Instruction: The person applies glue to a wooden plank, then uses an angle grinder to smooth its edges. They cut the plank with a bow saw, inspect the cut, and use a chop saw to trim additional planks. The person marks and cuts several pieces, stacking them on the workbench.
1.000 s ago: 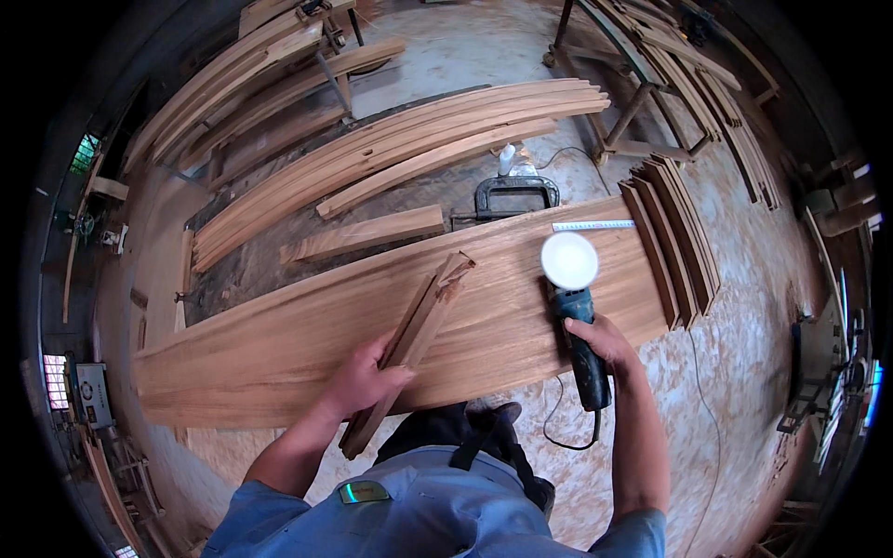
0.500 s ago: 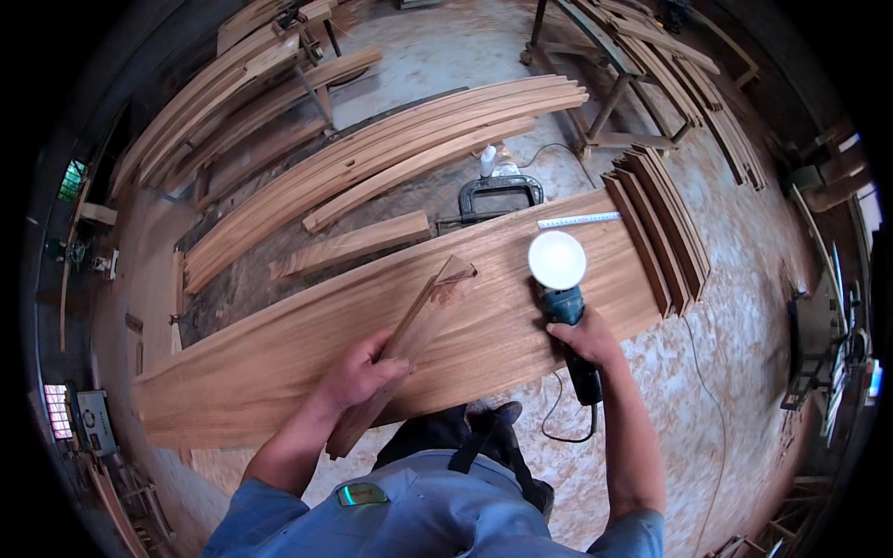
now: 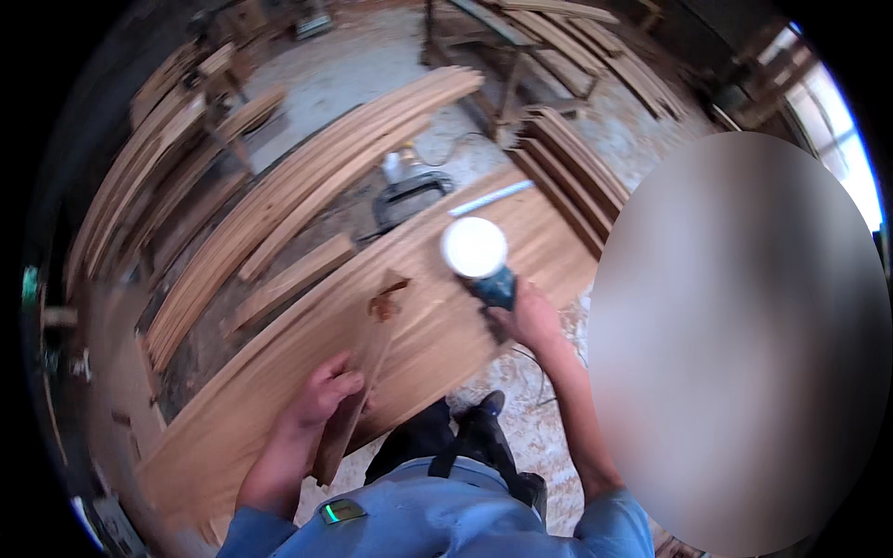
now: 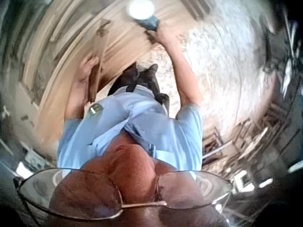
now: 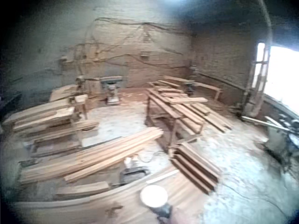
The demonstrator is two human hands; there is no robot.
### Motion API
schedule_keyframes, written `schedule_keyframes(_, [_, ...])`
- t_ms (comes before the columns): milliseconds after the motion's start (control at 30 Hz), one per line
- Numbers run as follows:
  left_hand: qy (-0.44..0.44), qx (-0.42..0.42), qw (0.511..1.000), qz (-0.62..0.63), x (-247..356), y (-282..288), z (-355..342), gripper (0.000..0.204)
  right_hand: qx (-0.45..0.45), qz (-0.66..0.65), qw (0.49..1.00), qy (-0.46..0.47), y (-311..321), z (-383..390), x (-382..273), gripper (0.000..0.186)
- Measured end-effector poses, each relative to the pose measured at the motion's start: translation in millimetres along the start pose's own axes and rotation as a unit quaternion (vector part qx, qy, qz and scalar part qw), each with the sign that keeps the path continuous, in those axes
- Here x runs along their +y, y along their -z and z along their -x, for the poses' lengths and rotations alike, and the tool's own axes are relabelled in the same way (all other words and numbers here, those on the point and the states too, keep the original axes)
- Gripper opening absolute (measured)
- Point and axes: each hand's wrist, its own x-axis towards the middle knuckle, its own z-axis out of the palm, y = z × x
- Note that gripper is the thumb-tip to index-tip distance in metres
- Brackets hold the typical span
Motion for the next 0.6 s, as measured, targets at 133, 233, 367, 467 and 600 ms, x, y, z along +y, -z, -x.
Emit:
schedule_keyframes(133, [0.005, -0.053, 0.998, -0.038, 7.6, -23.5, -18.3, 0.034, 0.108, -0.005, 0.994, 0.022, 20.6, 29.6, 14.3, 0.08])
schedule_keyframes(233, [0.044, -0.09, 0.994, -0.053, 13.2, -47.6, -26.9, 0.032, 0.074, -0.282, 0.955, -0.047, 56.9, 70.7, 11.1, 0.083])
schedule_keyframes(367, [0.066, -0.154, 0.984, -0.065, 21.0, -98.9, -29.8, 0.029, 0.004, -0.612, 0.791, -0.031, 79.1, 142.5, -8.7, 0.078])
schedule_keyframes(467, [0.1, -0.181, 0.973, -0.097, 14.8, -145.3, -37.7, 0.03, -0.003, -0.678, 0.735, -0.013, 74.9, 177.3, -5.2, 0.073])
schedule_keyframes(600, [0.025, -0.213, 0.949, -0.231, -10.1, -213.1, -44.6, 0.03, 0.039, -0.756, 0.653, 0.017, 75.6, 219.2, 23.7, 0.068])
